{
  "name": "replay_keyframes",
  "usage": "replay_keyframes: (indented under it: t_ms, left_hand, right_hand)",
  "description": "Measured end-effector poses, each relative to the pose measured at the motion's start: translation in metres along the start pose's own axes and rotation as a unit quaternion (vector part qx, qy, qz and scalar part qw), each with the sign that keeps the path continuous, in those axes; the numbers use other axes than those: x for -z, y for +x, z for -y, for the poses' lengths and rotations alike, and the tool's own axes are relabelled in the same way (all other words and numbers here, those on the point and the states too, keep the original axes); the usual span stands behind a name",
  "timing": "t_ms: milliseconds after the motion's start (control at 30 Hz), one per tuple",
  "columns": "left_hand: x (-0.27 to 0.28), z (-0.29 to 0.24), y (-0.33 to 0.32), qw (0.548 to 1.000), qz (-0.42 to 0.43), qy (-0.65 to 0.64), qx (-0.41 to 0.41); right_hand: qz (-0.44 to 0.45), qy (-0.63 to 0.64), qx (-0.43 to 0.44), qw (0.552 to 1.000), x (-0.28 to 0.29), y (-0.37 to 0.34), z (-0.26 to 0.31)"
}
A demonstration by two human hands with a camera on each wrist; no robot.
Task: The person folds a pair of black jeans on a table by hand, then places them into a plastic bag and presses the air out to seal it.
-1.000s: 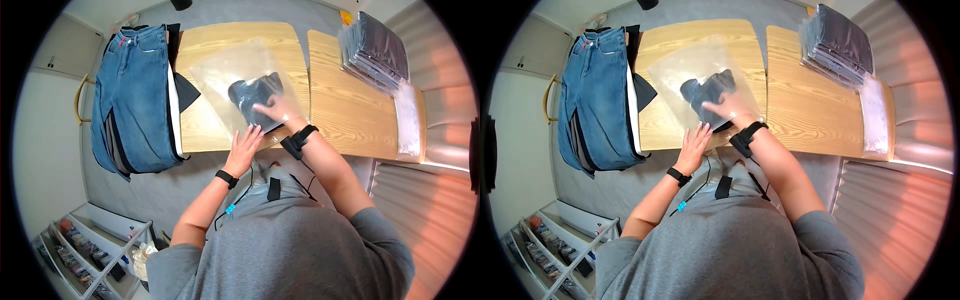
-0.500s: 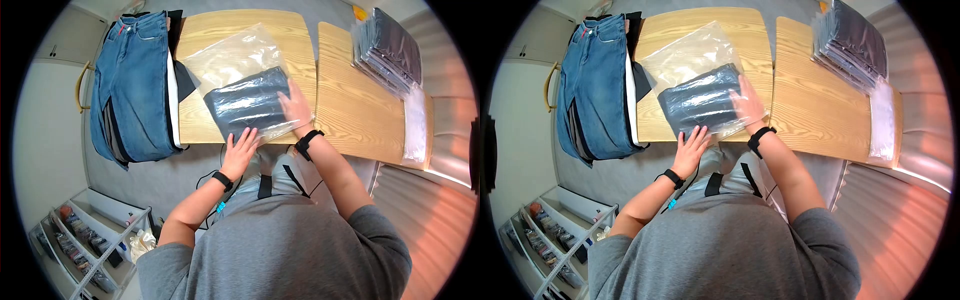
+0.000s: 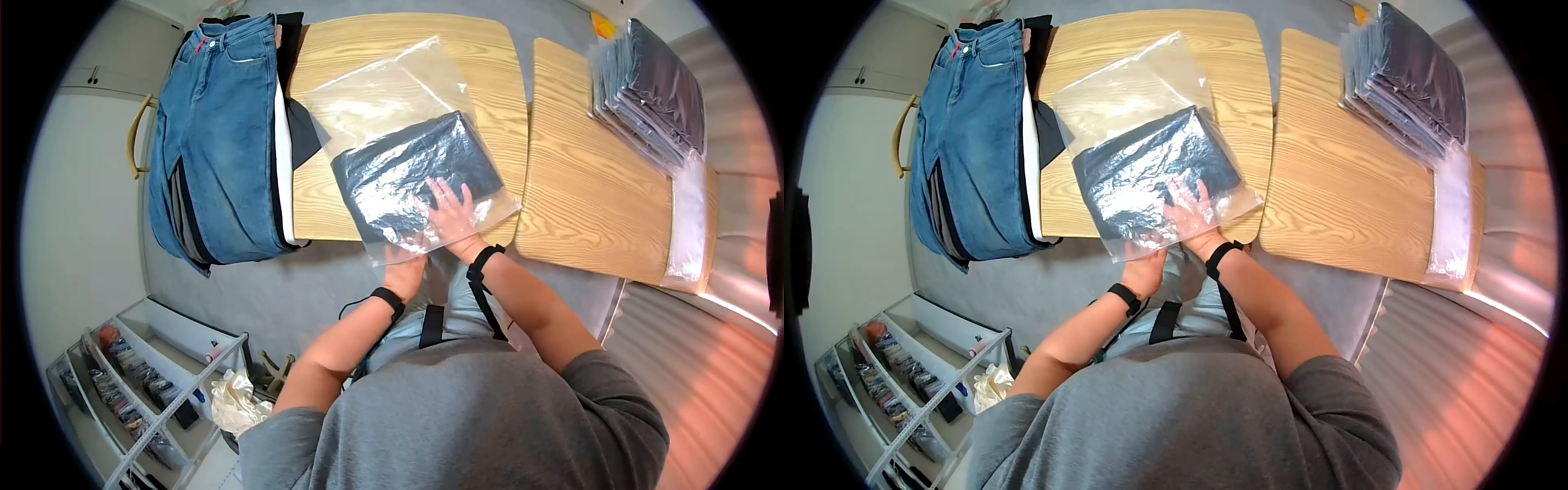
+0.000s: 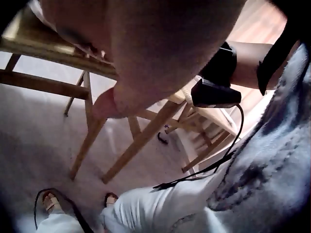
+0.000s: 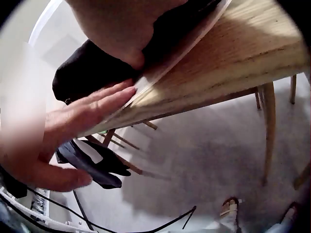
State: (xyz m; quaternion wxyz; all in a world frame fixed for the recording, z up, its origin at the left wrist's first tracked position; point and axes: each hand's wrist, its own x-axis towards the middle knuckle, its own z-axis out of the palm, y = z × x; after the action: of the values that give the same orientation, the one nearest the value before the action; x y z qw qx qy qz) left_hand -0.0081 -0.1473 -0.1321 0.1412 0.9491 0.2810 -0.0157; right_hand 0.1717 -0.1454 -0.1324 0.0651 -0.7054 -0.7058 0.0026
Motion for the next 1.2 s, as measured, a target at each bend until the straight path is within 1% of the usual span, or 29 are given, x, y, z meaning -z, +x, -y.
replay_keyframes:
  t_ms: [67,133,167,200,233,267,300,400,433,467,533,567,667,700,733,800,833,967,1033,1067,1133,1167,1200]
  left_hand:
    - [-0.005,-0.002,-0.003,1.000,0.000,0.025,0.009]
    - [0.009,-0.006,0.002,0.980,0.173,0.096,0.033]
    - [0.007,-0.004,0.003,0.972,0.212,0.101,0.031]
    - [0.005,-0.003,0.002,0.972,0.209,0.102,0.033]
    - [0.003,-0.003,0.001,0.986,0.135,0.099,0.023]
    - [0.000,-0.002,0.001,0.993,0.061,0.097,0.012]
    - [0.002,-0.003,0.002,0.988,0.117,0.095,0.020]
    - [0.000,-0.005,0.001,0.992,0.092,0.079,0.025]
    - [0.004,-0.006,0.002,0.990,0.105,0.087,0.025]
    - [0.005,-0.006,0.003,0.990,0.101,0.090,0.026]
    - [0.010,-0.005,0.004,0.990,0.113,0.086,0.024]
    - [0.012,-0.006,0.004,0.989,0.120,0.088,0.021]
    - [0.016,-0.006,0.005,0.988,0.122,0.088,0.020]
    - [0.019,-0.006,0.005,0.988,0.131,0.080,0.016]
    - [0.021,-0.006,0.006,0.988,0.129,0.080,0.017]
    - [0.024,-0.007,0.008,0.984,0.159,0.075,0.017]
    - [0.026,-0.007,0.009,0.984,0.163,0.075,0.016]
    - [0.030,-0.008,0.011,0.983,0.162,0.088,0.019]
    - [0.025,-0.008,0.009,0.986,0.139,0.091,0.017]
    - [0.024,-0.008,0.009,0.987,0.136,0.089,0.017]
    - [0.023,-0.003,0.009,0.991,0.118,0.058,0.012]
    - [0.024,-0.001,0.009,0.992,0.114,0.056,0.011]
    - [0.028,0.001,0.010,0.997,0.081,0.016,0.006]
  right_hand:
    - [-0.082,0.023,0.005,0.996,0.007,0.008,-0.002]
    - [-0.079,0.039,0.004,0.996,0.008,0.020,-0.005]
    - [-0.061,0.033,0.008,0.998,0.009,0.027,-0.008]
    - [-0.044,0.027,0.012,0.999,0.010,0.036,-0.010]
    - [-0.042,0.031,0.014,0.999,0.011,0.045,-0.012]
    - [-0.007,0.019,0.020,1.000,0.013,0.054,-0.014]
    - [-0.020,0.025,0.025,0.999,0.014,0.063,-0.016]
    - [-0.037,0.044,0.031,0.998,0.011,0.090,-0.021]
    - [-0.037,0.058,0.029,0.997,0.011,0.100,-0.021]
    - [-0.041,0.057,0.032,0.997,0.010,0.109,-0.022]
    - [-0.029,0.028,0.021,0.999,0.015,0.128,-0.021]
    - [-0.056,0.020,0.032,0.998,0.012,0.135,-0.024]
    - [-0.063,0.024,0.030,0.997,0.003,0.155,-0.029]
    - [-0.019,0.012,0.012,1.000,0.002,0.163,-0.030]
    - [-0.020,0.010,0.013,1.000,0.001,0.171,-0.031]
    - [-0.040,0.007,0.014,0.999,0.005,0.187,-0.035]
    - [-0.059,0.063,0.005,0.996,0.017,0.191,-0.033]
    - [-0.057,0.078,0.013,0.995,0.011,0.203,-0.041]
    - [-0.042,0.077,0.003,0.996,0.016,0.201,-0.037]
    - [-0.042,0.074,0.004,0.996,0.018,0.199,-0.032]
    - [-0.059,0.014,-0.053,0.997,0.024,0.194,-0.010]
    - [-0.053,0.028,-0.032,0.998,0.027,0.189,0.003]
    - [-0.054,0.024,-0.031,0.998,0.027,0.188,0.013]
